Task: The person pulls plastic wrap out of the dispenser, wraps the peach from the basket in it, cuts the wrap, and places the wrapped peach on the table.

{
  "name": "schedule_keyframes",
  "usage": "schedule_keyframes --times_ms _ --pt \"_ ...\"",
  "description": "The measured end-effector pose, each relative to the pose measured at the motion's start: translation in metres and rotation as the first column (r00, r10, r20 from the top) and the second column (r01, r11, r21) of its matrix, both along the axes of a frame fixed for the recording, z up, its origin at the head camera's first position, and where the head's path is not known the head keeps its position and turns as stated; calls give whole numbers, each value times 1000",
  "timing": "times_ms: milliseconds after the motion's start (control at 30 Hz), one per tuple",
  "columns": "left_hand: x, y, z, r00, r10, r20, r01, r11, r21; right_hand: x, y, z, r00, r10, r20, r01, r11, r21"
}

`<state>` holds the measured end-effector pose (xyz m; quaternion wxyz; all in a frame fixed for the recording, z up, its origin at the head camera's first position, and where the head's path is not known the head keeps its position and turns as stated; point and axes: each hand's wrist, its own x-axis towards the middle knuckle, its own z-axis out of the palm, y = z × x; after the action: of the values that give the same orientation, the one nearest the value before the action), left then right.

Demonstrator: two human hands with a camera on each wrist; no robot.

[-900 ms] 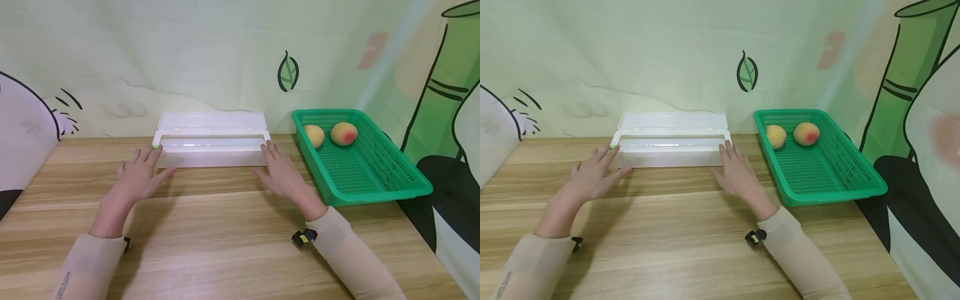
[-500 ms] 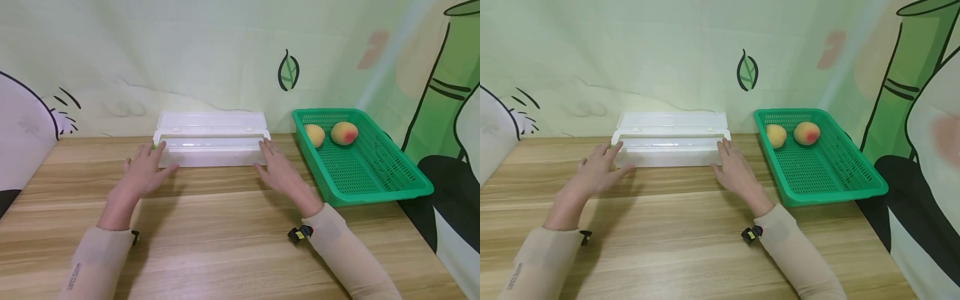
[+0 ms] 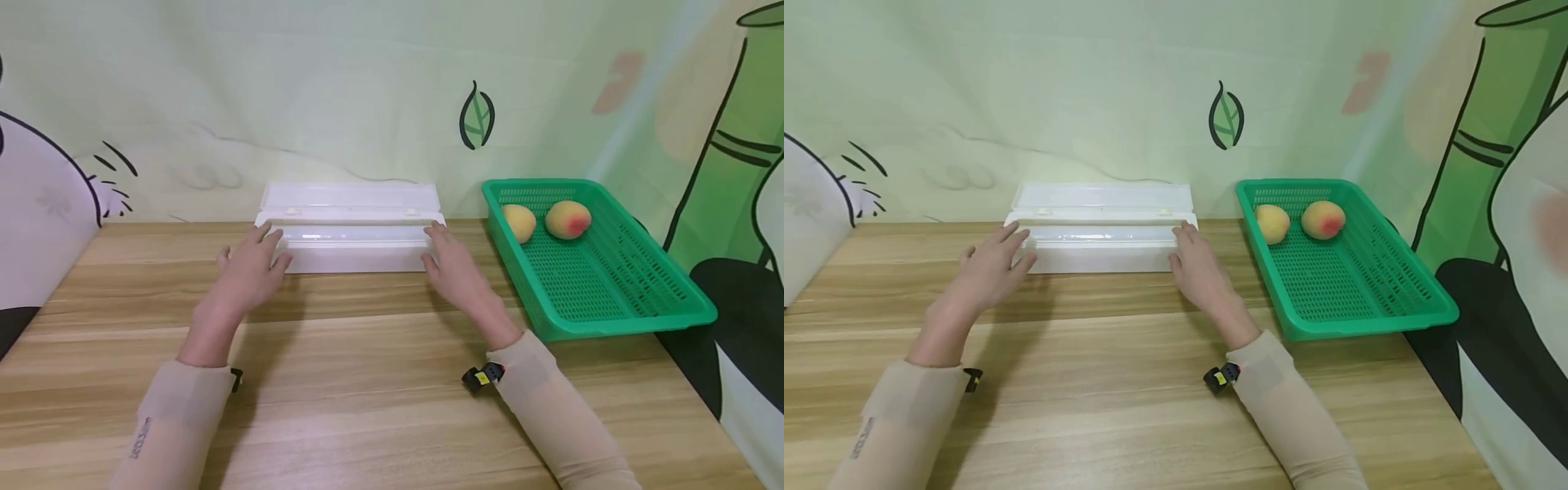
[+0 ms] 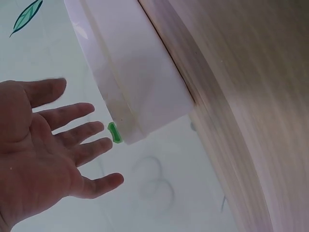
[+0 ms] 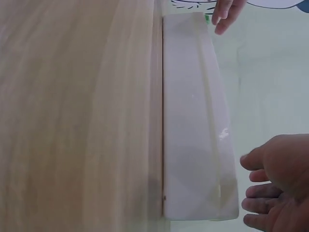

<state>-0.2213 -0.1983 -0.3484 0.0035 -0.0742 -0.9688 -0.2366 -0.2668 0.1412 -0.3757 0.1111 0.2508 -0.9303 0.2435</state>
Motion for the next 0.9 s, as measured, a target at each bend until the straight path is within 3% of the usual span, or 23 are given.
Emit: schedule_keyframes --times_ms 400,733,900 --pt "-15 5 -4 996 18 -93 -16 999 28 -16 -3 -2 981 -49 -189 32 995 -95" --pt "-25 2 -11 991 71 -114 -66 996 52 -22 -4 0 980 -151 -127 140 986 -92" --pt "-29 -1 -13 985 83 -149 -75 995 61 -28 -5 0 980 -162 -115 153 985 -82"
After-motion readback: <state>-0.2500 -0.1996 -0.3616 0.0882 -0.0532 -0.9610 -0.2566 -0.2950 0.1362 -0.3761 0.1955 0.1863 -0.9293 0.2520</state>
